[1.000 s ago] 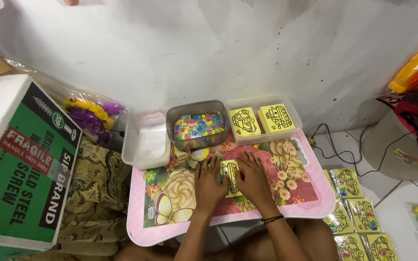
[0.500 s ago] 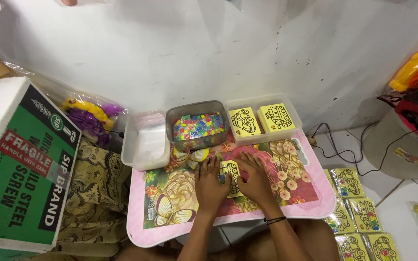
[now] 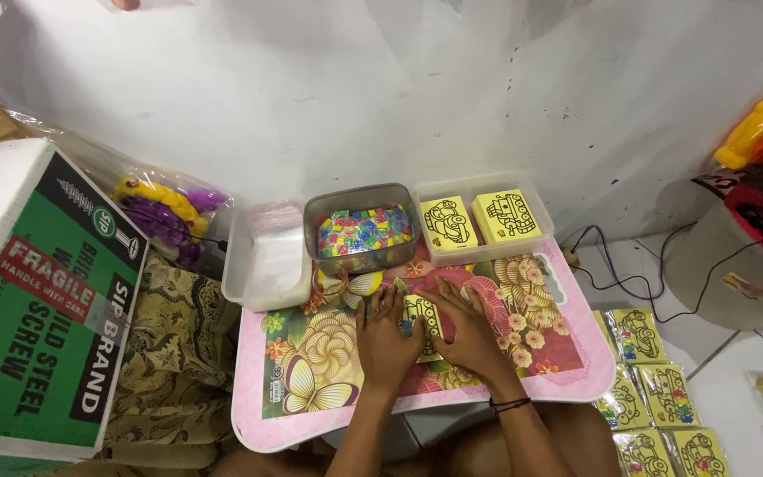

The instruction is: The person sits on the floor and packs small yellow rubber stamps into clear plastic bags. They pick up a stamp, place it inside a bag, and then seal the bag before placing it on a nearby pile.

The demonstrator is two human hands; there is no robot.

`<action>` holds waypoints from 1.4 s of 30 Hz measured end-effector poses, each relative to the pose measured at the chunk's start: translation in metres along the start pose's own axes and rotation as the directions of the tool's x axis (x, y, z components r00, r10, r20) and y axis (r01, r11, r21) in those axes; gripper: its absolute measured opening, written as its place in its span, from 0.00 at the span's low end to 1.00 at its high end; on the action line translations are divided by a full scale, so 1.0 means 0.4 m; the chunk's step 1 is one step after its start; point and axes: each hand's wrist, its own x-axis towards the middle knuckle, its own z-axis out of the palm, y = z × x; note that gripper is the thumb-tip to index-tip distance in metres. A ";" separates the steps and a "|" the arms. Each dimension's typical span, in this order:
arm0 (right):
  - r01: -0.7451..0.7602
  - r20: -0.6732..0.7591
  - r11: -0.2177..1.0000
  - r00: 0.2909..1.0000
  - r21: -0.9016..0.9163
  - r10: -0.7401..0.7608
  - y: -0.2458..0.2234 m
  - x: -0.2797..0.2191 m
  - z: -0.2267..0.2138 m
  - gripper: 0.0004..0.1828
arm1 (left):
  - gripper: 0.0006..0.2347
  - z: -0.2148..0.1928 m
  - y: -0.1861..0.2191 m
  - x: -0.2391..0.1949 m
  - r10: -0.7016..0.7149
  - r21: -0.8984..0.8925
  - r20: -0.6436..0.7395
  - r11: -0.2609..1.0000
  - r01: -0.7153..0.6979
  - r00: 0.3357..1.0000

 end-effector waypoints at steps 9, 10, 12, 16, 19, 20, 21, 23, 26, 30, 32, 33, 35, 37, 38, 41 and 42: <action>-0.022 0.025 0.999 0.999 -0.028 0.023 0.004 0.000 0.003 0.46 | 0.25 0.024 -0.010 -0.001 0.000 0.029 -0.040 1.000 0.001 0.999; -0.020 0.024 0.999 0.999 -0.029 0.021 0.002 0.000 0.002 0.46 | 0.25 0.025 -0.011 -0.001 0.001 0.029 -0.042 1.000 0.000 0.999; -0.044 0.026 0.999 0.999 0.002 0.044 -0.001 -0.002 0.003 0.45 | 0.25 0.028 -0.014 -0.003 0.022 0.041 -0.051 0.999 -0.020 0.998; -0.064 -0.009 0.998 0.998 0.020 0.065 -0.010 0.000 0.005 0.41 | 0.25 0.033 -0.019 -0.005 0.031 0.051 -0.050 0.998 -0.028 0.998; -0.078 -0.063 0.997 0.995 0.019 0.079 0.007 0.002 0.017 0.33 | 0.25 0.029 -0.020 -0.004 0.037 0.047 -0.034 0.998 -0.036 0.999; -0.079 -0.091 0.997 0.993 -0.016 0.078 0.018 0.003 0.025 0.29 | 0.25 0.026 -0.018 -0.005 0.042 0.046 -0.029 0.998 -0.040 0.999; -0.082 -0.119 0.995 0.990 -0.051 0.075 0.029 0.004 0.033 0.25 | 0.25 0.022 -0.017 -0.006 0.046 0.046 -0.024 0.998 -0.045 0.999; -0.093 -0.125 0.993 0.989 -0.067 0.084 0.041 0.010 0.040 0.24 | 0.25 0.026 -0.019 -0.005 0.051 0.048 -0.031 0.998 -0.050 0.998; -0.120 -0.125 0.986 0.987 -0.116 0.106 0.020 0.008 0.037 0.26 | 0.25 0.023 -0.020 -0.009 0.056 0.032 -0.032 0.998 -0.055 0.998; -0.145 -0.116 0.961 0.986 -0.235 0.120 0.007 0.010 0.049 0.31 | 0.21 0.053 -0.074 0.009 0.025 -0.064 -0.078 0.997 -0.030 0.997; -0.138 -0.134 0.968 0.985 -0.211 0.111 0.009 0.007 0.048 0.31 | 0.19 0.051 -0.088 0.018 0.017 -0.065 -0.082 0.998 -0.023 0.996; -0.131 -0.150 0.974 0.983 -0.187 0.103 0.011 0.005 0.047 0.32 | 0.17 0.050 -0.095 0.022 0.008 -0.066 -0.085 0.998 -0.013 0.996; -0.141 -0.147 0.975 0.982 -0.170 0.116 0.006 0.005 0.041 0.31 | 0.15 0.022 -0.090 0.028 0.006 -0.070 -0.044 0.997 -0.010 0.999; -0.150 -0.146 0.977 0.981 -0.152 0.128 0.007 0.007 0.041 0.31 | 0.14 0.013 -0.098 0.039 0.007 -0.074 -0.005 0.997 -0.007 1.000; -0.163 -0.145 0.978 0.979 -0.128 0.144 0.011 0.008 0.042 0.31 | 0.13 0.019 -0.107 0.044 -0.024 -0.087 0.017 0.996 0.025 1.000; -0.177 -0.143 0.978 0.977 -0.110 0.161 0.021 0.010 0.046 0.30 | 0.13 0.061 -0.154 0.060 -0.082 -0.113 0.053 0.990 0.088 0.995; -0.182 -0.141 0.976 0.976 -0.116 0.166 0.025 0.011 0.047 0.30 | 0.14 0.079 -0.172 0.065 -0.110 -0.127 0.070 0.985 0.119 0.991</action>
